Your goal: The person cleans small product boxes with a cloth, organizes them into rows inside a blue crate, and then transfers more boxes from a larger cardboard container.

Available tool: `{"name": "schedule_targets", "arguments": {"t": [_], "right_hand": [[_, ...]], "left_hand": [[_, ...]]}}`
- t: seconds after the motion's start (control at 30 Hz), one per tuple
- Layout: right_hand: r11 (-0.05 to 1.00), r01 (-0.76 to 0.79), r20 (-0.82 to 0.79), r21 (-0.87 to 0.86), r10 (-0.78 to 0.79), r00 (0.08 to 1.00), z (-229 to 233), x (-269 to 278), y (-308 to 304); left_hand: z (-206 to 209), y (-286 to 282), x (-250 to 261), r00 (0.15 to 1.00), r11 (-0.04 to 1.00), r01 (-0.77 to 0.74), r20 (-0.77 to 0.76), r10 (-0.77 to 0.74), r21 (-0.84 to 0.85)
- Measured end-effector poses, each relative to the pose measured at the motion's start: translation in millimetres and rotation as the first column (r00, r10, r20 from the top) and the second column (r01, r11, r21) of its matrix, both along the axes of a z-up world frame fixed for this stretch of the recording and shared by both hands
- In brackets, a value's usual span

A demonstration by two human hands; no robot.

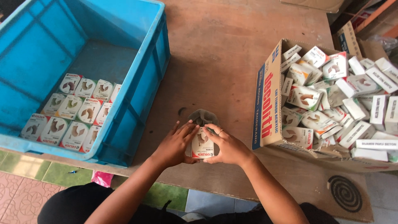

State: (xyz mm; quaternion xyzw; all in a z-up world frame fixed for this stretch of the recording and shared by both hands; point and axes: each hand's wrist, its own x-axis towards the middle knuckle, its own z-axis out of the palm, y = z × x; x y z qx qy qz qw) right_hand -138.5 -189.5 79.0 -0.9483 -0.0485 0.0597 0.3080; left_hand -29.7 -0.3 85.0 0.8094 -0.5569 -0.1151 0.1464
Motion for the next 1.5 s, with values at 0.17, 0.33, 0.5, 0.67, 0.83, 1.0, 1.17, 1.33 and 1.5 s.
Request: {"name": "schedule_targets", "arguments": {"t": [0.17,0.33,0.5,0.67,0.83,1.0,1.17,1.33,1.5], "right_hand": [[0.997,-0.062,0.050,-0.049,0.064,0.997,24.4,-3.1,2.4],[0.990,-0.112,0.215,-0.085,0.128,0.968,71.5,1.6,15.8],[0.964,-0.127,0.344,-0.234,0.205,0.916,114.4,16.3,30.3],[0.963,-0.163,0.321,-0.214,0.227,0.919,147.6,58.1,53.5],[0.963,-0.163,0.276,-0.215,0.220,0.936,159.6,121.0,84.9],[0.980,-0.142,0.306,-0.141,0.179,0.935,155.6,197.9,122.0],[0.969,-0.154,0.162,-0.193,0.187,0.969,157.9,271.4,176.4],[0.935,-0.292,0.166,-0.201,0.327,0.931,128.8,337.9,226.4],[0.899,-0.381,0.012,-0.216,0.392,0.920,107.0,393.7,264.8]], "left_hand": [[25.4,7.1,-8.2,0.974,1.000,0.014,0.224,-0.015,0.006],[64.0,19.4,-4.3,0.919,0.994,0.062,0.393,-0.022,-0.087],[97.8,39.8,11.8,0.911,0.956,0.127,0.413,-0.006,-0.265],[138.6,71.3,44.4,0.936,0.947,0.096,0.351,0.019,-0.307],[161.1,107.8,108.8,0.935,0.950,0.103,0.354,0.008,-0.294],[167.3,144.0,187.1,0.927,0.934,0.171,0.372,-0.044,-0.313],[153.1,196.1,257.3,0.950,0.963,0.115,0.309,-0.036,-0.243],[114.2,250.1,309.8,0.970,0.990,0.010,0.241,0.024,-0.142],[102.2,281.5,345.9,0.985,0.970,-0.166,0.079,0.153,0.180]]}}
